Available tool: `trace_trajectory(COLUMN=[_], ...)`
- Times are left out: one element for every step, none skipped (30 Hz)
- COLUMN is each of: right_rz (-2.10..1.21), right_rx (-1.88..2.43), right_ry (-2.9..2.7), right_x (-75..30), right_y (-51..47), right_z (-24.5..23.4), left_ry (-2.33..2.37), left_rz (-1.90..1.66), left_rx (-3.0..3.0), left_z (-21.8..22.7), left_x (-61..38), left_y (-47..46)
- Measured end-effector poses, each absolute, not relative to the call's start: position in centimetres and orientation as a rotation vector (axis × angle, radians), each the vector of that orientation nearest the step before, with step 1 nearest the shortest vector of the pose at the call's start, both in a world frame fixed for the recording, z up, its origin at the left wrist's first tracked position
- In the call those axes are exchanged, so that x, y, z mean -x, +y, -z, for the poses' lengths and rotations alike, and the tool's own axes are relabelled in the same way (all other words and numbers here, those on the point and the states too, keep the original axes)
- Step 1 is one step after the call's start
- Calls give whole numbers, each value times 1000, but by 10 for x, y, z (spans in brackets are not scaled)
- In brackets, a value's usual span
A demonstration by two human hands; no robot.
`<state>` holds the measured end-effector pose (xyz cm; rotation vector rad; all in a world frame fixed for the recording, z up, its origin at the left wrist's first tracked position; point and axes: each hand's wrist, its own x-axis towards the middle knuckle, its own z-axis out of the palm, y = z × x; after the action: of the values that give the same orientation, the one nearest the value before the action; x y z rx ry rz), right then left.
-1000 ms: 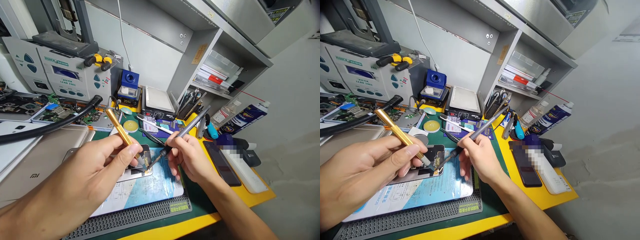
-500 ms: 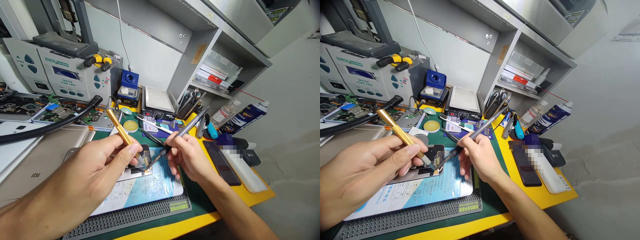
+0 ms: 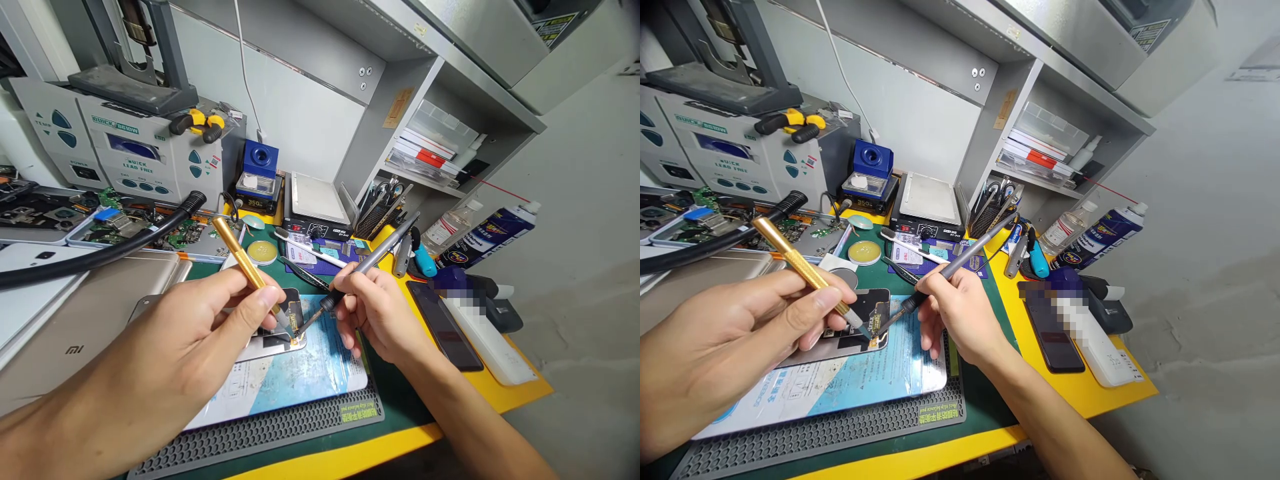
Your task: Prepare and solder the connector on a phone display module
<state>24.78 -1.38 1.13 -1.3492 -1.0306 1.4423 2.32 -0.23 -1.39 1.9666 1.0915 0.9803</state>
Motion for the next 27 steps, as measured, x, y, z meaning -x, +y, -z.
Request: trace_trajectory(right_rz=[-1444,-1446,-1448,-1449,-1449,-1449,-1448,-1444,-1440,-1436,-1433,-1432,-1433,-1435,-1436,-1439,-1440,-1441,-1442,-1441,-1439,-1437,-1434,-1432,-1431,-1429,-1428], right_rx=[1350,1350,1351,1351,1351,1349,1348,1348,1350,1355,1360,1363,1364,1362,1359,1356,1355,1354,1353,1351,1349,1348,1349,1352,1357,1362,1367], right_ry=[-1030,-1027,-1025,-1024,-1023,-1022,-1022,-1021,-1022,-1022,-1023,-1023,-1021,-1019,-1016,-1013,-1010,-1011,-1014,-1019,-1024,-1030,-1033,-1033,-1032,-1029,-1025], right_x=[-248,-248,-248,-248,-248,-248,-248,-248,-248,-248,-248,-248,-247,-247,-247,-247,-247,-247,-247,-247,-248,-248,-248,-248,-248,-248,-248], right_y=[-14,-14,-14,-14,-14,-14,-14,-14,-14,-14,-14,-14,-14,-14,-14,-14,-14,-14,-14,-14,-14,-14,-14,-14,-14,-14,-14], right_z=[-11,-11,-11,-11,-11,-11,-11,-11,-11,-12,-12,-12,-12,-12,-12,-12,-12,-12,-12,-11,-11,-11,-11,-11,-11,-11,-11], left_ry=[1081,1074,1075,1083,1093,1101,1108,1111,1115,1117,1120,1127,1138,1152,1168,1182,1197,1205,1210,1213,1216,1220,1224,1224,1225,1223,1221], left_rz=[-980,-976,-967,-955,-944,-935,-925,-919,-918,-921,-926,-941,-963,-993,-1022,-1045,-1064,-1073,-1076,-1081,-1085,-1088,-1091,-1089,-1088,-1084,-1078], left_rx=[-1966,-1962,-1953,-1941,-1928,-1919,-1910,-1900,-1885,-1870,-1854,-1841,-1833,-1834,-1839,-1845,-1847,-1846,-1836,-1815,-1786,-1753,-1718,-1686,-1654,-1626,-1602], left_z=[14,13,13,14,15,15,16,16,16,15,13,12,9,7,5,3,1,-1,-3,-6,-7,-9,-11,-12,-13,-13,-13], left_x=[-23,-22,-22,-21,-21,-21,-21,-21,-22,-22,-23,-24,-26,-27,-28,-29,-30,-31,-32,-33,-34,-36,-36,-37,-38,-39,-39], left_y=[-3,-3,-3,-3,-3,-3,-3,-3,-3,-3,-3,-3,-3,-3,-3,-3,-3,-3,-3,-3,-3,-4,-4,-5,-5,-5,-6])
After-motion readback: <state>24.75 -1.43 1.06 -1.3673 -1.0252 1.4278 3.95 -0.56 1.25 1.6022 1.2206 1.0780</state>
